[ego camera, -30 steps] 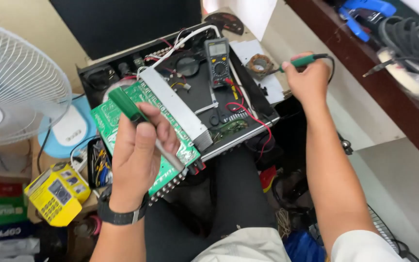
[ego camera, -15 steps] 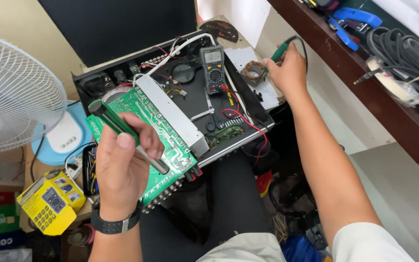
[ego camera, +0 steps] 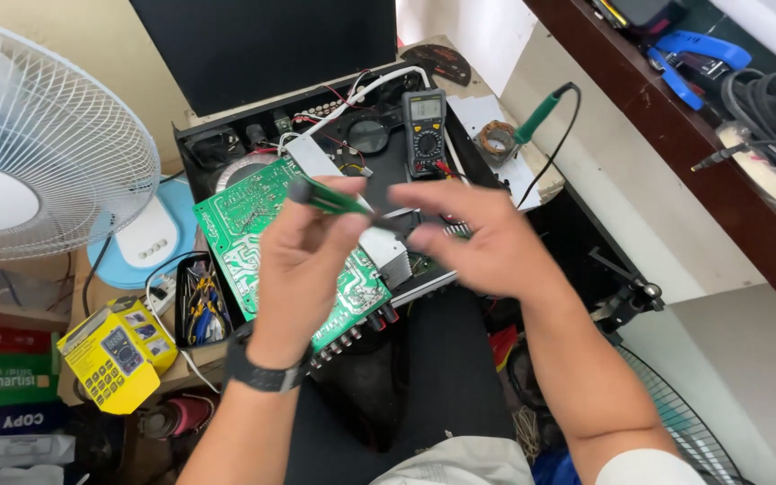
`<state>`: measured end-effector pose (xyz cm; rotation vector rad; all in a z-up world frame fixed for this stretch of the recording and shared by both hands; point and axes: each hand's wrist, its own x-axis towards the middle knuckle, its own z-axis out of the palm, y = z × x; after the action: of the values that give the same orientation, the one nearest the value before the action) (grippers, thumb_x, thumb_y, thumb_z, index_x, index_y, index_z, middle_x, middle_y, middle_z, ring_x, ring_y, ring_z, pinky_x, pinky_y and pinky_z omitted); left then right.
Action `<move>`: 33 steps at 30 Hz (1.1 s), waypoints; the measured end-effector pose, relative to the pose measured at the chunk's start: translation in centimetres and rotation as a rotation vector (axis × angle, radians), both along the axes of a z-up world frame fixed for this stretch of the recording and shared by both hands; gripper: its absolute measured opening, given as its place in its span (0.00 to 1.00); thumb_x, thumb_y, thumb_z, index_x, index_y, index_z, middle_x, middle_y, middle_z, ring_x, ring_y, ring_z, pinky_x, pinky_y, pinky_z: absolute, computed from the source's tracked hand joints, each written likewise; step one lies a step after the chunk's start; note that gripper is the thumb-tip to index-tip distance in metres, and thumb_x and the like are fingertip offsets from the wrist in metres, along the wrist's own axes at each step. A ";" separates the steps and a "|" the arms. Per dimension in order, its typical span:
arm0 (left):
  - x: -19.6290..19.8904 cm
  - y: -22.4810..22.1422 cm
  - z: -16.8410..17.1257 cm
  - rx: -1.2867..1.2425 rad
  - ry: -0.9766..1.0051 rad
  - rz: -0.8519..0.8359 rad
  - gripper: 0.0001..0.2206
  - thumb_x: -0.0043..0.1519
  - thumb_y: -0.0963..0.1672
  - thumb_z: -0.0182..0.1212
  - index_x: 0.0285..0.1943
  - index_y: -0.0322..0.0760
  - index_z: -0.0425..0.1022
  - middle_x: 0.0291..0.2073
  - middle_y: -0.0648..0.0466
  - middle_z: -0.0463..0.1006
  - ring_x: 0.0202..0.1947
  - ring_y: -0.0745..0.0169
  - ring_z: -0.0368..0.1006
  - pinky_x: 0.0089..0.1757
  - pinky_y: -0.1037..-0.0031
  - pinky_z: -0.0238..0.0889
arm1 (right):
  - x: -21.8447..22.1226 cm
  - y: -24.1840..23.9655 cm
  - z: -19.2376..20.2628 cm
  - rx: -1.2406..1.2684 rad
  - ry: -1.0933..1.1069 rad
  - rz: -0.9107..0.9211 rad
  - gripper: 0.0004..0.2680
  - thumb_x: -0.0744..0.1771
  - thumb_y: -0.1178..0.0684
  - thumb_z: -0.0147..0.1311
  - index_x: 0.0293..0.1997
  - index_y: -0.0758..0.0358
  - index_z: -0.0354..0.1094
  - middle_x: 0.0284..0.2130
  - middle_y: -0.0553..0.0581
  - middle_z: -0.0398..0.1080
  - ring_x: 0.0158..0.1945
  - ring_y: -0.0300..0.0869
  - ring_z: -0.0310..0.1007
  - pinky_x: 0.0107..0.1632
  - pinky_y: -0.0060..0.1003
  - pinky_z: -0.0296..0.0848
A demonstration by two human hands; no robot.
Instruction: Testing voltage levels and inspecting components on a circuit board within an amplifier chassis using a multimeter and other repair tools.
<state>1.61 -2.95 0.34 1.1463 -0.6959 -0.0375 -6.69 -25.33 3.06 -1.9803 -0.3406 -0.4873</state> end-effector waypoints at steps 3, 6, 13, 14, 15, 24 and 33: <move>0.0 -1.2 -0.1 0.033 -0.080 0.037 0.17 0.71 0.38 0.73 0.69 0.27 0.83 0.54 0.48 0.83 0.54 0.58 0.86 0.52 0.67 0.86 | 1.4 1.8 0.5 -0.131 -0.072 0.047 0.14 0.73 0.59 0.64 0.69 0.64 0.79 0.51 0.65 0.86 0.55 0.56 0.89 0.60 0.50 0.86; 0.5 -1.1 0.1 0.123 -0.089 0.149 0.27 0.70 0.40 0.77 0.78 0.27 0.74 0.60 0.44 0.78 0.58 0.48 0.85 0.56 0.60 0.86 | 4.1 0.5 -1.2 -0.273 -0.155 -0.011 0.12 0.73 0.54 0.67 0.64 0.62 0.82 0.48 0.63 0.86 0.53 0.57 0.89 0.59 0.51 0.85; 1.4 3.6 0.3 0.556 -0.093 0.295 0.27 0.71 0.47 0.77 0.75 0.27 0.77 0.60 0.38 0.80 0.57 0.37 0.85 0.55 0.52 0.82 | 15.6 -5.3 -10.7 -0.702 0.373 -0.251 0.13 0.70 0.47 0.69 0.60 0.57 0.85 0.43 0.61 0.87 0.53 0.63 0.87 0.59 0.60 0.82; 1.3 4.1 0.2 0.579 -0.067 0.296 0.24 0.71 0.47 0.77 0.73 0.31 0.79 0.59 0.42 0.81 0.57 0.40 0.86 0.55 0.55 0.82 | 17.1 -5.2 -12.4 -0.816 0.462 -0.254 0.11 0.69 0.47 0.69 0.55 0.54 0.86 0.41 0.61 0.87 0.51 0.62 0.89 0.57 0.58 0.84; 1.3 4.3 0.0 0.599 -0.039 0.287 0.22 0.71 0.47 0.76 0.72 0.34 0.82 0.58 0.45 0.83 0.57 0.43 0.87 0.55 0.57 0.83 | 18.2 -5.6 -14.2 -0.931 0.558 -0.267 0.09 0.68 0.48 0.70 0.51 0.52 0.88 0.39 0.60 0.88 0.49 0.61 0.90 0.55 0.56 0.86; 2.3 8.8 -2.6 0.566 0.046 0.380 0.13 0.71 0.41 0.75 0.65 0.37 0.87 0.58 0.46 0.87 0.54 0.50 0.88 0.54 0.59 0.82 | 20.6 -3.6 -15.9 -0.984 0.355 -0.223 0.10 0.68 0.50 0.72 0.53 0.62 0.86 0.42 0.66 0.83 0.51 0.63 0.88 0.55 0.56 0.85; 5.7 13.9 -6.5 0.566 0.122 0.554 0.12 0.76 0.43 0.71 0.65 0.34 0.87 0.48 0.43 0.89 0.48 0.59 0.84 0.49 0.61 0.79 | 18.5 -4.0 -21.4 -0.914 0.451 0.006 0.09 0.69 0.54 0.63 0.50 0.64 0.86 0.45 0.69 0.85 0.56 0.67 0.87 0.61 0.57 0.84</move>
<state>7.29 10.91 -6.19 1.8338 -0.2378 0.1736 11.82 -29.30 -18.32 -2.8837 -0.3044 0.1872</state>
